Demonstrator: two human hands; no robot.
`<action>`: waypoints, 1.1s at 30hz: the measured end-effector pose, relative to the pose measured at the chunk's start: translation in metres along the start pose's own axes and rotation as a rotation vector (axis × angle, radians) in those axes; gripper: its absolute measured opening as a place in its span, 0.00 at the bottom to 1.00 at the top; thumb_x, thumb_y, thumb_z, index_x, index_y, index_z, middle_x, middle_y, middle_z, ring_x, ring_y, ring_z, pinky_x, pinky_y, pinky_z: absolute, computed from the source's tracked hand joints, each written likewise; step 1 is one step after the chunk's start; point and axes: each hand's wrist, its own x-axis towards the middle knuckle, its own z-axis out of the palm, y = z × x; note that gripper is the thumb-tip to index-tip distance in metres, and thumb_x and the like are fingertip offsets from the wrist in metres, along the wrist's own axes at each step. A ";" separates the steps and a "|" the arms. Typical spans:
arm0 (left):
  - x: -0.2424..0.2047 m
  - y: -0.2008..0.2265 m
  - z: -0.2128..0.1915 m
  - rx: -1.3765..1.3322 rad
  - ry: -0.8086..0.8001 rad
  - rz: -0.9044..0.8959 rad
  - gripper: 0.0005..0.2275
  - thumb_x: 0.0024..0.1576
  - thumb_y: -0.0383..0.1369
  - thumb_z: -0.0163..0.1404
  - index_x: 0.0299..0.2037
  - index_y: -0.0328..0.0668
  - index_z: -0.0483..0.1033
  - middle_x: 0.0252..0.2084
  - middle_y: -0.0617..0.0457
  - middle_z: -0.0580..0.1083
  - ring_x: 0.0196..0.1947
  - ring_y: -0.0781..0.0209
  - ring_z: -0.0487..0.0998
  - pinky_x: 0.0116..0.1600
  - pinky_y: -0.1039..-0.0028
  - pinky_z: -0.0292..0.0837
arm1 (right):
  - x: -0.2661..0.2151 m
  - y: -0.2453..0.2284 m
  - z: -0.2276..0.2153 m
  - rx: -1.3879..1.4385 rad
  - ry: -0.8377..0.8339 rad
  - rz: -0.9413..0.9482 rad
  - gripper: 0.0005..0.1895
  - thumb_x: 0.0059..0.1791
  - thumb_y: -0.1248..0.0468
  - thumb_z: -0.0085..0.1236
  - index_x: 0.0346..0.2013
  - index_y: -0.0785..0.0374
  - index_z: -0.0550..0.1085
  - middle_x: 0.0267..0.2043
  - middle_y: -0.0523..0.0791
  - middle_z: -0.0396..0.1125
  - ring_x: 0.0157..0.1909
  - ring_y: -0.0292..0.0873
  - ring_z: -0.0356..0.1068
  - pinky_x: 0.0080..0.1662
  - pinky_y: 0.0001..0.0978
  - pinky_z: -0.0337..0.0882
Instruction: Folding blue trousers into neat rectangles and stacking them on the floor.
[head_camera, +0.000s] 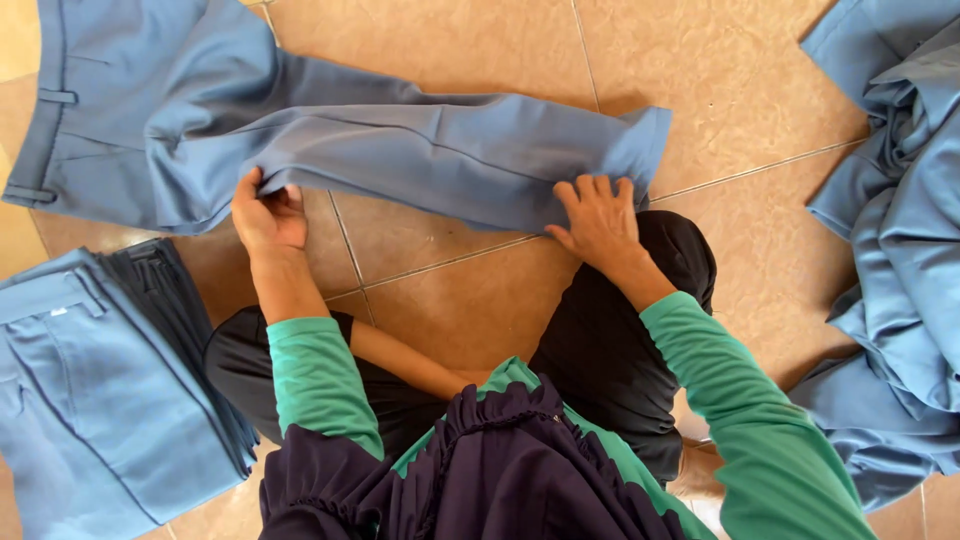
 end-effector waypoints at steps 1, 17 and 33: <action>0.003 0.001 0.007 -0.004 -0.001 0.007 0.11 0.54 0.31 0.58 0.38 0.41 0.67 0.33 0.51 0.68 0.26 0.53 0.78 0.34 0.70 0.88 | 0.003 -0.011 -0.001 0.001 0.006 -0.004 0.33 0.40 0.39 0.67 0.51 0.48 0.67 0.41 0.43 0.66 0.48 0.48 0.68 0.53 0.53 0.61; -0.028 0.052 0.039 -0.218 -0.074 0.039 0.10 0.54 0.25 0.54 0.36 0.35 0.62 0.31 0.45 0.63 0.24 0.46 0.78 0.36 0.58 0.91 | 0.055 -0.029 0.070 0.048 0.490 0.397 0.24 0.37 0.66 0.62 0.45 0.42 0.69 0.37 0.34 0.63 0.40 0.38 0.66 0.51 0.41 0.57; -0.082 -0.027 0.057 -0.067 -0.260 -0.004 0.05 0.60 0.32 0.54 0.33 0.46 0.73 0.31 0.61 0.72 0.23 0.72 0.68 0.26 0.82 0.55 | 0.018 0.167 -0.131 0.026 0.619 0.179 0.24 0.47 0.87 0.58 0.48 0.62 0.89 0.49 0.41 0.83 0.50 0.42 0.75 0.74 0.38 0.50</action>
